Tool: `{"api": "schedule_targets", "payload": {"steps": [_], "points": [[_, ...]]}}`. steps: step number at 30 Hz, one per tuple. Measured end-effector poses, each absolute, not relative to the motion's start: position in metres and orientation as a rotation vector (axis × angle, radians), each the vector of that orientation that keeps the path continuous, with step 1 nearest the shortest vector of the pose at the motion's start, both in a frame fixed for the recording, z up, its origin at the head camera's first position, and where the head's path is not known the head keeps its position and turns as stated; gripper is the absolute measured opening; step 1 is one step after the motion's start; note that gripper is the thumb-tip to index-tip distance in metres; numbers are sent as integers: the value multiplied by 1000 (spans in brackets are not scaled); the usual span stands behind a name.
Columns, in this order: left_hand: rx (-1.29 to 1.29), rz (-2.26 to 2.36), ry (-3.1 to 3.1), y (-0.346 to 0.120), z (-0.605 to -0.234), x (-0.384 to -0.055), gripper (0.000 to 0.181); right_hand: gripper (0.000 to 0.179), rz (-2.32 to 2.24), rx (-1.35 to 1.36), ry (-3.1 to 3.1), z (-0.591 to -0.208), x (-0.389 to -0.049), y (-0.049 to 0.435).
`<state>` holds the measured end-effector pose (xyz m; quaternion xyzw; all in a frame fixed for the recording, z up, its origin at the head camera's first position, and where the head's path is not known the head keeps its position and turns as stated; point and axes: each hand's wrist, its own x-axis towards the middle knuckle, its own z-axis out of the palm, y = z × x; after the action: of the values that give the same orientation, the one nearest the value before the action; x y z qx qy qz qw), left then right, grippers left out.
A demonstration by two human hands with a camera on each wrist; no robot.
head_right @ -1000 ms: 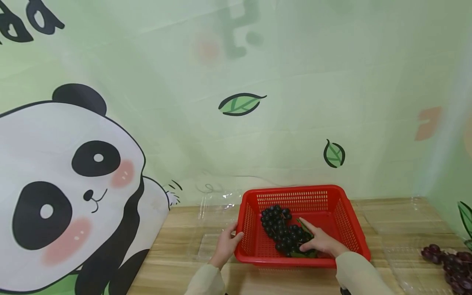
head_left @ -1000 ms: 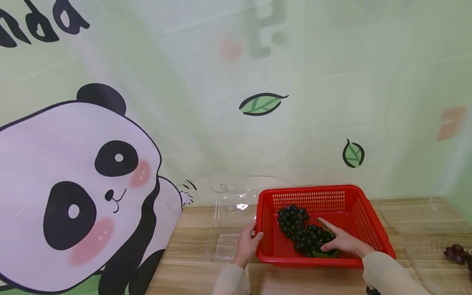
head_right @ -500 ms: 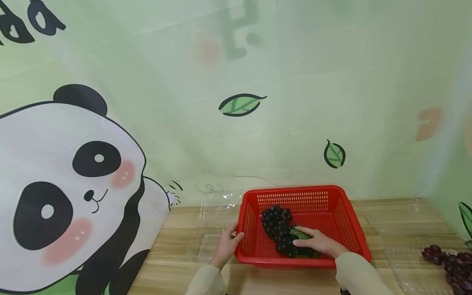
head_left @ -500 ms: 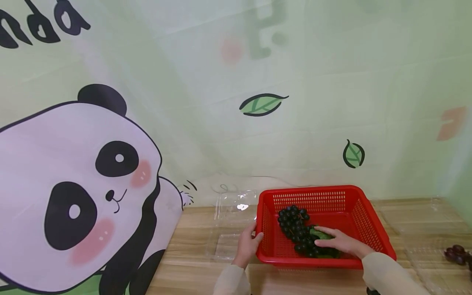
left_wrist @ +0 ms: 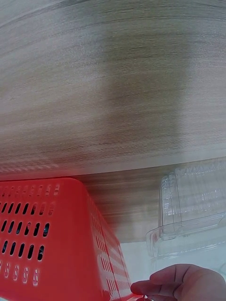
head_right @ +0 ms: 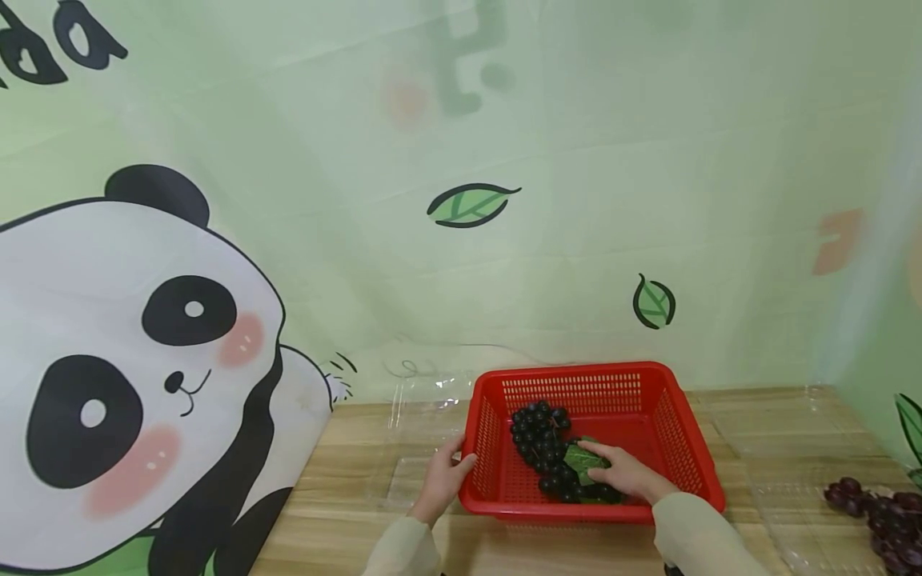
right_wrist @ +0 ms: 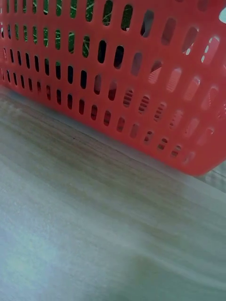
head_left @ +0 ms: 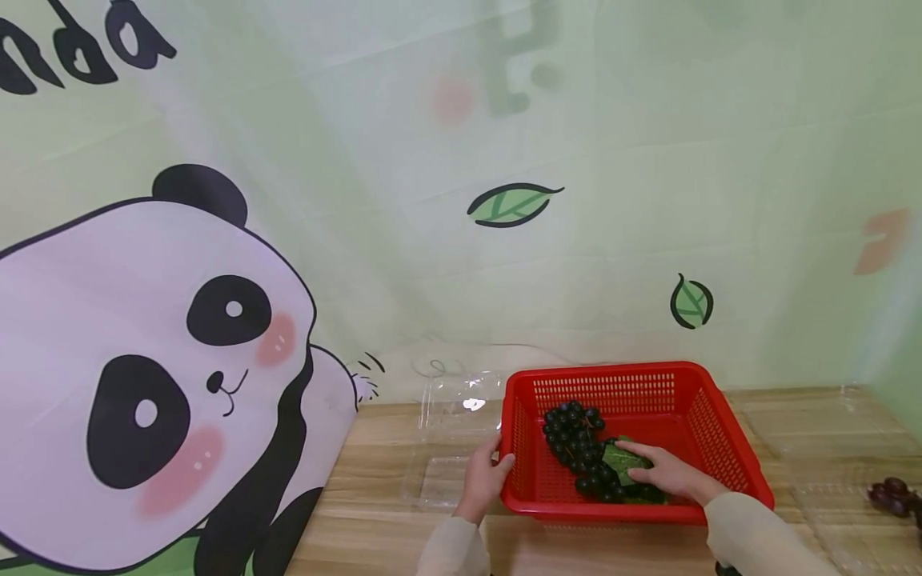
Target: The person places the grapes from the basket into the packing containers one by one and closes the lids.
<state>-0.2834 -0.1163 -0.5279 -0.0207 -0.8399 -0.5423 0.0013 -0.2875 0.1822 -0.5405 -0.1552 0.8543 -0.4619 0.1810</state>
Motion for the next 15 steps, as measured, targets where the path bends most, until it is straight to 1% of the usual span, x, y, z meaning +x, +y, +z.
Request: {"api": "schedule_targets", "payload": {"steps": [9, 15], "points": [[-65, -1671, -2640, -116, -529, -284, 44, 76, -1254, -390, 2397, -537, -287, 178], [-53, -1694, -2636, -117, -529, -285, 43, 84, -1174, -356, 2411, -539, -287, 176]]}}
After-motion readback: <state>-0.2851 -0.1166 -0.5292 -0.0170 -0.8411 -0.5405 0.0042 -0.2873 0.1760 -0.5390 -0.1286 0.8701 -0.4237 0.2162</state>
